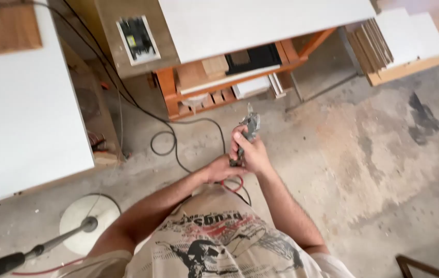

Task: The person sands a white rectangular board using a handheld electric sander and a sanding block. They flip the board over to sand the other side and use a compressed air nozzle to blow dust off the surface.

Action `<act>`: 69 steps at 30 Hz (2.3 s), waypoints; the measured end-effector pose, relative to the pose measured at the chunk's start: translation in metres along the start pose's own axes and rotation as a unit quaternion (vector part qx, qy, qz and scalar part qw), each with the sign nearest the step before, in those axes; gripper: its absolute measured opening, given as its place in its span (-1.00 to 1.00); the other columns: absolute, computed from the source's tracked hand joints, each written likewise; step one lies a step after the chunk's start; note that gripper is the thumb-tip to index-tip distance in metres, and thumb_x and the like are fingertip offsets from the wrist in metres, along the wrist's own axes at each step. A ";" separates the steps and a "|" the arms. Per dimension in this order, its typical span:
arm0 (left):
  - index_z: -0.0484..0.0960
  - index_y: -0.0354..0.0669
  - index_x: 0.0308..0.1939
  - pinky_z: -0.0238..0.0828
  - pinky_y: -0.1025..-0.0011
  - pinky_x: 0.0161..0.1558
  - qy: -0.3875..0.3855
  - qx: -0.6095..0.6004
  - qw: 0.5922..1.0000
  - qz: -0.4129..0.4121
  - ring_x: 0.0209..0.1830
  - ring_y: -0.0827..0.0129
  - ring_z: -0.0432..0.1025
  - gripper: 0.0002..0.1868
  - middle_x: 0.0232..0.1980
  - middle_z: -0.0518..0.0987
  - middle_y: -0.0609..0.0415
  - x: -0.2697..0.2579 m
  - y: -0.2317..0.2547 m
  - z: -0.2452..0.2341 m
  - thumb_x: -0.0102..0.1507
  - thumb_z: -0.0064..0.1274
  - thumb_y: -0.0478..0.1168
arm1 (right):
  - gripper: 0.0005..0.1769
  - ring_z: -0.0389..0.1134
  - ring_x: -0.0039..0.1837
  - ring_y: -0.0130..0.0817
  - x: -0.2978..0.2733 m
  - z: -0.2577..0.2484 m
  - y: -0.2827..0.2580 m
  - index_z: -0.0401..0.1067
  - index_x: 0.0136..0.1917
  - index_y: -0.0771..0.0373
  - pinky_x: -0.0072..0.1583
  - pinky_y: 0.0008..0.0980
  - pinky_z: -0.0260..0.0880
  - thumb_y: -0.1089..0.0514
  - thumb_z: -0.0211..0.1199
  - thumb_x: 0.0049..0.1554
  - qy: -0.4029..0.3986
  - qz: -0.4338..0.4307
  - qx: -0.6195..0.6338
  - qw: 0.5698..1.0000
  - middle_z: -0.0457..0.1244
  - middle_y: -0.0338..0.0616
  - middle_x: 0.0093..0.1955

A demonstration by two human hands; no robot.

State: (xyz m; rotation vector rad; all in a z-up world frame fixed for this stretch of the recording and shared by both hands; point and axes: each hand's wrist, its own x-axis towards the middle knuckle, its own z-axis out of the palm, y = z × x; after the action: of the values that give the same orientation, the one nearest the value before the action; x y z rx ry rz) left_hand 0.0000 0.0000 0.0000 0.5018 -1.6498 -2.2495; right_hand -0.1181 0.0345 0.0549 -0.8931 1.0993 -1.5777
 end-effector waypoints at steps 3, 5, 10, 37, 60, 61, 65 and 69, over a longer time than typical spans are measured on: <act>0.49 -0.10 -0.51 0.02 0.61 -0.69 0.010 -0.056 0.993 -0.106 -0.71 0.60 0.13 -0.70 -0.64 0.24 0.25 0.022 -0.023 -0.031 0.28 0.22 -0.21 | -0.49 0.37 -0.43 -0.23 0.035 -0.013 0.019 0.16 0.38 0.34 -0.31 -0.39 0.37 0.19 0.28 0.26 0.201 0.048 -0.030 0.978 0.29 0.14 0.09; 0.47 -0.10 -0.53 0.00 0.62 -0.68 0.000 -0.048 0.990 -0.130 -0.70 0.61 0.11 -0.68 -0.63 0.25 0.25 0.040 -0.027 -0.046 0.29 0.21 -0.21 | -0.55 0.32 -0.51 -0.26 0.052 0.008 -0.012 0.07 0.41 0.29 -0.40 -0.47 0.26 0.11 0.07 0.35 0.177 0.047 -0.025 0.983 0.34 0.18 -0.10; 0.58 -0.13 -0.38 0.26 0.43 -0.55 0.002 0.073 0.992 -0.105 -0.66 0.37 0.39 -0.86 -0.65 0.47 0.06 0.075 0.030 -0.074 0.27 0.16 -0.22 | -0.76 0.22 -0.59 -0.41 0.098 0.006 -0.017 0.13 0.15 0.24 -0.49 -0.58 0.12 0.01 -0.12 0.42 0.135 -0.023 -0.156 0.978 0.38 0.01 -0.45; 0.57 -0.29 0.26 0.23 0.17 0.46 -0.116 0.680 0.708 0.151 0.43 0.08 0.37 -0.43 0.38 0.50 -0.20 0.176 0.099 -0.454 0.30 0.10 0.03 | -0.74 0.38 0.15 0.46 0.360 -0.104 0.034 0.24 0.15 0.20 0.20 0.32 0.39 -0.01 -0.05 0.34 0.486 0.164 -0.536 0.671 0.33 0.38 0.01; 0.75 -0.01 0.01 0.56 0.27 0.15 -0.063 0.673 0.736 -0.036 0.10 0.18 0.61 -0.58 0.05 0.72 0.02 0.213 0.142 -0.423 0.39 -0.10 0.12 | -0.60 0.41 0.14 0.36 0.423 -0.279 -0.055 0.30 0.12 0.27 0.12 0.23 0.43 -0.12 -0.08 0.36 0.512 0.145 -0.547 0.646 0.33 0.30 -0.01; 0.75 -0.01 0.01 0.56 0.27 0.15 -0.061 0.673 0.736 -0.038 0.10 0.18 0.61 -0.58 0.05 0.72 0.02 0.215 0.137 -0.423 0.39 -0.10 0.12 | -0.60 0.41 0.14 0.36 0.428 -0.298 -0.064 0.30 0.12 0.27 0.12 0.23 0.43 -0.12 -0.08 0.36 0.509 0.144 -0.547 0.648 0.33 0.30 -0.01; 0.60 0.01 -0.42 0.40 0.34 -0.52 -0.031 0.688 0.722 -0.069 -0.45 0.34 0.55 -0.57 -0.40 0.63 0.26 0.223 0.128 -0.420 0.42 -0.12 0.10 | -0.69 0.39 -0.01 0.14 0.453 -0.355 -0.080 0.25 0.07 0.25 -0.05 0.15 0.35 -0.04 -0.10 0.37 0.525 0.155 -0.516 0.659 0.38 0.09 0.04; 0.45 -0.01 -0.60 0.26 0.39 -0.65 -0.007 0.694 0.718 -0.052 -0.64 0.39 0.42 -0.48 -0.60 0.48 0.26 0.227 0.128 -0.415 0.42 -0.09 0.08 | -0.75 0.36 -0.07 0.25 0.472 -0.265 -0.080 0.18 0.05 0.23 -0.07 0.24 0.30 0.02 -0.18 0.38 0.433 0.218 -0.502 0.717 0.36 0.20 -0.04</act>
State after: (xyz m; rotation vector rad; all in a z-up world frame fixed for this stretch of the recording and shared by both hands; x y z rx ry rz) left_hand -0.0110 -0.4895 -0.0152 0.8352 -3.0946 -0.5637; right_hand -0.5049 -0.3524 0.0620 -0.3797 2.7640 -0.8550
